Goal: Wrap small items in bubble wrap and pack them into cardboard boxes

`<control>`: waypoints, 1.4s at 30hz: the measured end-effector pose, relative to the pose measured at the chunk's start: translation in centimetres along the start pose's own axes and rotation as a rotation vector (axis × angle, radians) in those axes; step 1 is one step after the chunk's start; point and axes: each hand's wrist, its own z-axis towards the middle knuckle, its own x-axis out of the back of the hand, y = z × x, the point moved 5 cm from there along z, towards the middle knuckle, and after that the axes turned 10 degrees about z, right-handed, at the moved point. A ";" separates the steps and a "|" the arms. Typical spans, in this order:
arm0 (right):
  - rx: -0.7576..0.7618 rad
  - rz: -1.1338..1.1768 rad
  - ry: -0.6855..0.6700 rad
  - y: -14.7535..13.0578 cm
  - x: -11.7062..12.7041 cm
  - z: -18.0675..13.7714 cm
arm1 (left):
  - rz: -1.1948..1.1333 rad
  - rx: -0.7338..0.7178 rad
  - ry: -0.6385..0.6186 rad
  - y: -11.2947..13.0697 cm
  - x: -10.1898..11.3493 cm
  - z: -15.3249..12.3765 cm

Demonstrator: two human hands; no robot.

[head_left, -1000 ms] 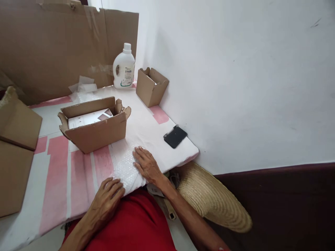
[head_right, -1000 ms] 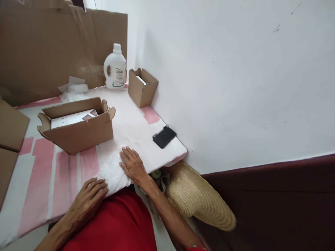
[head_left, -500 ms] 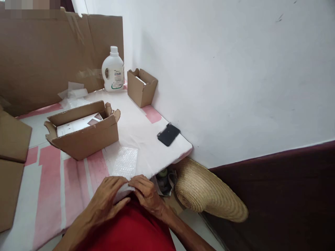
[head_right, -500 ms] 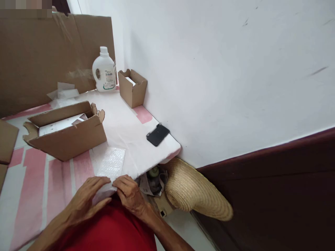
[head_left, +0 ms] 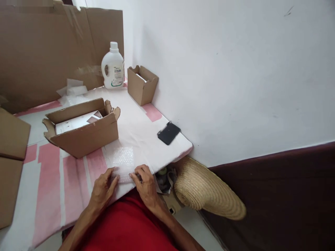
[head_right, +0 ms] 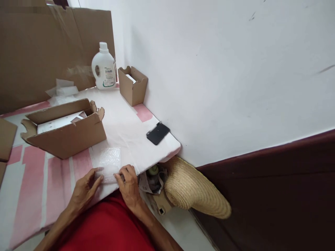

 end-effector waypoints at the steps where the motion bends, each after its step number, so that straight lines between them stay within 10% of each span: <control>1: -0.002 -0.030 -0.001 0.1 -0.1 0.1 | 0.015 -0.006 0.056 0.1 0.0 -0.1; 5: -0.006 -0.097 -0.008 0.2 -0.8 0.2 | 0.251 -0.200 0.306 1.8 1.0 -1.0; 11: -0.022 -0.026 0.055 0.3 0.0 0.2 | 0.481 -0.515 0.207 3.3 0.0 -1.7; 16: 0.239 -0.107 -0.245 -0.2 0.2 0.0 | 0.439 -0.582 0.175 2.6 0.0 -1.2; 21: 0.308 -0.047 -0.257 -0.7 0.7 0.4 | 0.363 -0.567 0.145 3.2 1.7 -0.5; 28: 0.041 0.012 -0.116 0.7 0.1 1.6 | 0.216 -0.312 0.265 3.3 4.2 1.2; 36: 0.013 -0.178 -0.066 2.1 0.1 3.6 | 0.575 -0.559 0.184 3.6 -0.8 -1.1; 42: 0.051 -0.239 -0.417 1.5 -1.0 6.9 | 0.678 -0.566 0.260 2.1 -2.2 -1.8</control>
